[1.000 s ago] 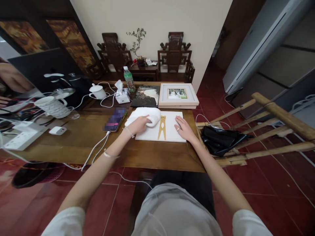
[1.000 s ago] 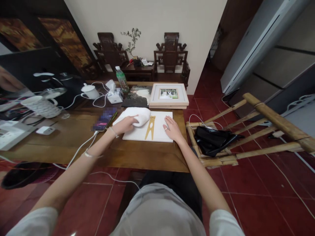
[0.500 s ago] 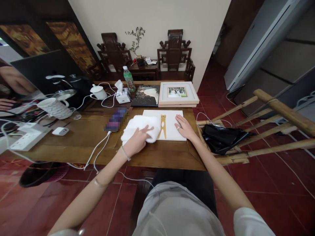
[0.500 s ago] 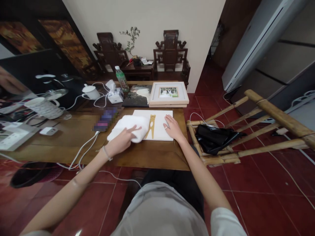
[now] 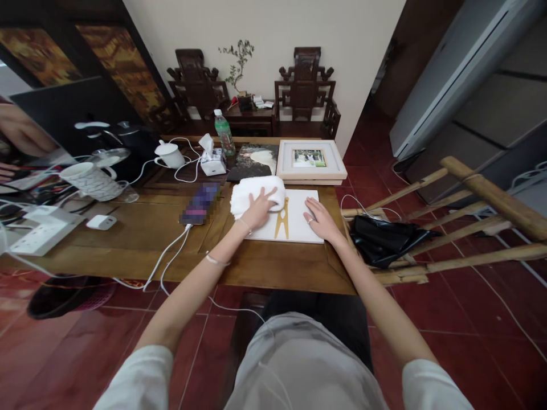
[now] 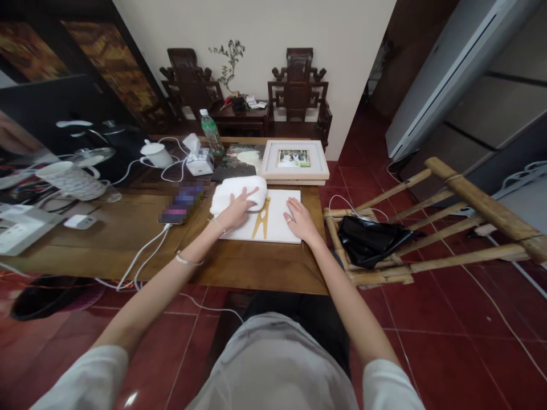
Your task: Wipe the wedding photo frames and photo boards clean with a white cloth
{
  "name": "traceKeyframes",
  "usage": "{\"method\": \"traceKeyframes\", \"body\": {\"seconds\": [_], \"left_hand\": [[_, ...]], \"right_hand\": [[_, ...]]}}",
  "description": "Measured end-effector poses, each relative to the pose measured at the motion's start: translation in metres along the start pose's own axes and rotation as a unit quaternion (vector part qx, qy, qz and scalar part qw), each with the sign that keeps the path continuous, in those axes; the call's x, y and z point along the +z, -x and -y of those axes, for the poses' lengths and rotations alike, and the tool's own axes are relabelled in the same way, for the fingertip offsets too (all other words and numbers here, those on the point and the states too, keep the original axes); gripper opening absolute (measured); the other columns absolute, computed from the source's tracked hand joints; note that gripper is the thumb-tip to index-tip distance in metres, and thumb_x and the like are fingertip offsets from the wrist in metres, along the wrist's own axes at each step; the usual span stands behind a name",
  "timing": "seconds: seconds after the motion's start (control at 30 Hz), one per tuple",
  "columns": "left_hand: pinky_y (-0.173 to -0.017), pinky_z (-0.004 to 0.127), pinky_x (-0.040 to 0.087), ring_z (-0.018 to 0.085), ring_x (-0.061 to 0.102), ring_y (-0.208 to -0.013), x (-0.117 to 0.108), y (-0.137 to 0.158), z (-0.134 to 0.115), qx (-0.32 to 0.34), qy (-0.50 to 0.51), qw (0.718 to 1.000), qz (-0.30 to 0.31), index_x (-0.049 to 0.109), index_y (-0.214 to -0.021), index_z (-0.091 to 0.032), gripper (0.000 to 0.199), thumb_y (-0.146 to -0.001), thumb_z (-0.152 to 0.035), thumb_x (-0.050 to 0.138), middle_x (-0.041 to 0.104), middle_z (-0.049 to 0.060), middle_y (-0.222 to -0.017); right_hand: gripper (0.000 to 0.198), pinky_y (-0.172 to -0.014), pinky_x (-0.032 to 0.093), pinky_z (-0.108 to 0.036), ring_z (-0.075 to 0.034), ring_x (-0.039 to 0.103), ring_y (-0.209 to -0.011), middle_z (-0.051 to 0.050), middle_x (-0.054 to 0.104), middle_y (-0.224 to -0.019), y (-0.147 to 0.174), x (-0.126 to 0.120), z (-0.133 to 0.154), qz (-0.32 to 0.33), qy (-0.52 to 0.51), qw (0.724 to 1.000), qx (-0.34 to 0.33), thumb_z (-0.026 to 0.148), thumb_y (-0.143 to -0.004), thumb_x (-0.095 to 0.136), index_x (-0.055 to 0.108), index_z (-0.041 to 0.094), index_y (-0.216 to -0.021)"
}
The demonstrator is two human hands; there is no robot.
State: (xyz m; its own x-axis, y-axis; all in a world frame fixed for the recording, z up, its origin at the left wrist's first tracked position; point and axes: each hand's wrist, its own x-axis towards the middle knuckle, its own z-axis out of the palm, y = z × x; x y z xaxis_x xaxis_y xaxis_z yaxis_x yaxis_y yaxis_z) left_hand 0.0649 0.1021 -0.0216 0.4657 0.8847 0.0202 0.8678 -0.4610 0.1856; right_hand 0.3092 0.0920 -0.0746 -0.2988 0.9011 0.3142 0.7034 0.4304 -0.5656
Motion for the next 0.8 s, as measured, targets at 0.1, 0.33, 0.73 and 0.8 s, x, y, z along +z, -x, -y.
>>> {"method": "traceKeyframes", "body": {"seconds": [0.1,0.33,0.73,0.8], "left_hand": [[-0.099,0.081,0.019,0.045,0.011,-0.144,0.001,-0.008,-0.014,0.017,-0.005,1.000,0.006,0.064,-0.116,-0.020,0.065,-0.067,0.011,0.035,0.022,0.005,-0.159],[-0.102,0.077,0.026,0.045,0.014,-0.143,0.001,0.068,-0.061,0.090,-0.052,0.994,0.034,0.070,-0.106,-0.018,0.058,-0.070,0.011,0.037,0.022,0.005,-0.159],[-0.099,0.077,0.030,0.044,0.014,-0.144,-0.010,0.028,-0.055,0.061,-0.050,0.994,0.078,0.065,-0.120,-0.021,0.061,-0.073,0.008,0.039,0.022,0.003,-0.159],[-0.098,0.078,0.030,0.043,0.017,-0.143,-0.012,0.001,-0.047,0.048,-0.057,0.995,0.068,0.063,-0.122,-0.022,0.062,-0.074,0.008,0.040,0.024,0.003,-0.158]], "right_hand": [[0.053,-0.119,0.026,-0.048,-0.027,0.034,-0.141,-0.013,0.042,-0.149,0.000,0.000,0.001,0.001,0.008,1.000,-0.001,0.036,-0.092,0.042,0.049,0.011,-0.138],[0.051,-0.118,0.027,-0.050,-0.027,0.036,-0.141,-0.012,0.044,-0.148,0.002,-0.001,0.002,-0.003,0.000,1.000,0.000,0.034,-0.091,0.044,0.051,0.015,-0.137],[0.051,-0.118,0.027,-0.050,-0.028,0.035,-0.140,-0.013,0.045,-0.148,0.002,-0.001,0.001,-0.003,-0.003,1.000,-0.006,0.035,-0.091,0.044,0.050,0.015,-0.137],[0.051,-0.118,0.027,-0.050,-0.028,0.035,-0.141,-0.013,0.045,-0.148,0.002,-0.002,0.000,-0.004,-0.005,1.000,-0.007,0.034,-0.091,0.044,0.051,0.013,-0.137]]}}
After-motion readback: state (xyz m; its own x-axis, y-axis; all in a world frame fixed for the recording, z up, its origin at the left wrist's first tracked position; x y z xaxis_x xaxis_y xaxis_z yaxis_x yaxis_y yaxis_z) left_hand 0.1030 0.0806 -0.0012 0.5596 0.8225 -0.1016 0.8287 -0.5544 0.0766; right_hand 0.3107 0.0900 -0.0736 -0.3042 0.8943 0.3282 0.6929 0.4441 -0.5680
